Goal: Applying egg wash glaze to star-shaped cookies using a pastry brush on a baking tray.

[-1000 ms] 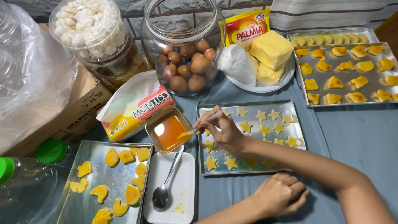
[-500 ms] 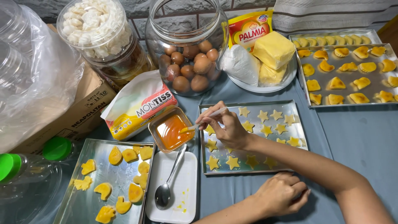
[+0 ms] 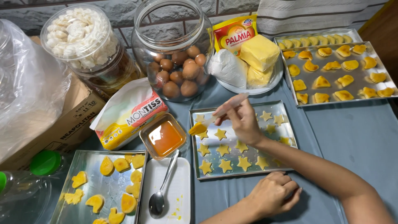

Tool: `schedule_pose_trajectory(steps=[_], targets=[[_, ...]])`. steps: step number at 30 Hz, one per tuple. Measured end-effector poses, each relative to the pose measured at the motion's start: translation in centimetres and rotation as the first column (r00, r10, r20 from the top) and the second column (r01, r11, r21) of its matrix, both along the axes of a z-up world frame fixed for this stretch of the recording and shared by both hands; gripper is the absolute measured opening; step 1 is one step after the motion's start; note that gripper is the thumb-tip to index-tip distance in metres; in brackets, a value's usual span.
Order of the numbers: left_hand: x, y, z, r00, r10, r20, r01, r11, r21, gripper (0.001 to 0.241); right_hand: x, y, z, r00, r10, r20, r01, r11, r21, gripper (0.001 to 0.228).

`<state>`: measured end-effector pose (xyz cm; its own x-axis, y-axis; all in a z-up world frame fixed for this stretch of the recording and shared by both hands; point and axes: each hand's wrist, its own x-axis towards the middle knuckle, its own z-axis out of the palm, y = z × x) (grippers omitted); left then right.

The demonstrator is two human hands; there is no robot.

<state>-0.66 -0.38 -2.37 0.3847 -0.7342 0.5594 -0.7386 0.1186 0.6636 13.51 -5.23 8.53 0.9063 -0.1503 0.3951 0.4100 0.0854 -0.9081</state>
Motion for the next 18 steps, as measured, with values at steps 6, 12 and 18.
schedule_pose_trajectory(steps=[6,12,18], targets=[[0.5,0.4,1.5,0.999,-0.038,-0.013,0.038,0.999,-0.006,0.022,-3.6,-10.6,-2.9,0.931,-0.305,-0.201,0.345,0.914,0.212,0.007],[0.7,0.5,2.3,0.998,-0.057,-0.039,0.057,0.998,0.002,0.021,-8.4,-17.6,-6.2,0.764,-0.568,-0.307,0.624,0.770,0.129,0.012],[0.7,0.6,2.9,0.997,-0.060,-0.047,0.062,0.997,0.036,0.022,-9.2,-18.7,-6.1,0.757,-0.542,-0.364,0.584,0.812,0.006,0.016]])
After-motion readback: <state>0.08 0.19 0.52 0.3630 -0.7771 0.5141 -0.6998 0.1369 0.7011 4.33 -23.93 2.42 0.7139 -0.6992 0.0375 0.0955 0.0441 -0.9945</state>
